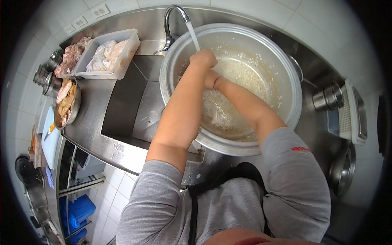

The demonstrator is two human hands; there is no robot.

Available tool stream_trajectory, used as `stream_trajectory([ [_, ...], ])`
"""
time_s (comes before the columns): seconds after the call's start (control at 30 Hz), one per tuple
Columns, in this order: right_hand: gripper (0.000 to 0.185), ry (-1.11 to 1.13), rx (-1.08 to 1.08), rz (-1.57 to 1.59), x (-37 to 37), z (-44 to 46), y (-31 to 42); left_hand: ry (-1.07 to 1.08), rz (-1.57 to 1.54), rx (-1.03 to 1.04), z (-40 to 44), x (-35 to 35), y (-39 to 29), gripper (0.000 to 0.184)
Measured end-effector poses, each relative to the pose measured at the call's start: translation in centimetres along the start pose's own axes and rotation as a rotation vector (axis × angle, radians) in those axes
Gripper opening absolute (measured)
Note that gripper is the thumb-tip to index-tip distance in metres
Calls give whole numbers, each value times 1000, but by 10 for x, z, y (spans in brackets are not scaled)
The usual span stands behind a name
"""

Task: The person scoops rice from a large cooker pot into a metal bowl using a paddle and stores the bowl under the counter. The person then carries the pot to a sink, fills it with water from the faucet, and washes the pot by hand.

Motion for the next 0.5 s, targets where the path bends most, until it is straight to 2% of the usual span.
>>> stream_trajectory([
  [0.07,26,-51,-191,-682,12,19,-103,-41,22,42,-5,-5,2,30],
  [0.1,23,-48,166,-562,-58,15,-52,-40,22,41,-4,-4,4,30],
  [0.13,21,44,158,-884,-72,5,-83,-72,36,44,-3,-6,3,30],
  [0.17,19,-142,232,-1080,-79,-15,-145,-100,48,51,-2,-5,1,31],
  [0.2,22,227,536,-1159,-100,-41,-141,-88,40,61,-4,-4,0,31],
  [0.27,20,851,292,-1236,-86,-104,-160,-112,-11,35,-7,-19,1,30],
  [0.3,25,830,660,-1058,-117,-124,-98,-109,-23,34,-8,-23,-1,30],
  [0.37,14,1956,519,-944,-73,-192,-96,-41,25,13,-11,-22,-3,29],
  [0.4,12,1973,136,-724,-50,-202,-59,-41,24,10,-10,-22,-3,29],
  [0.47,16,1753,151,-58,19,-208,-8,-34,33,9,-10,-21,-4,28],
  [0.5,12,1702,-61,-36,32,-179,41,-33,38,8,-10,-18,-5,28],
])
Point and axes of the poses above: each hand's wrist, its own z-axis towards the middle knuckle, its own x-axis out of the palm, y = z × x, the point moved 6 cm from there along z, towards the middle knuckle, and after that the axes turned 15 degrees about -y, right-handed, at the moved point
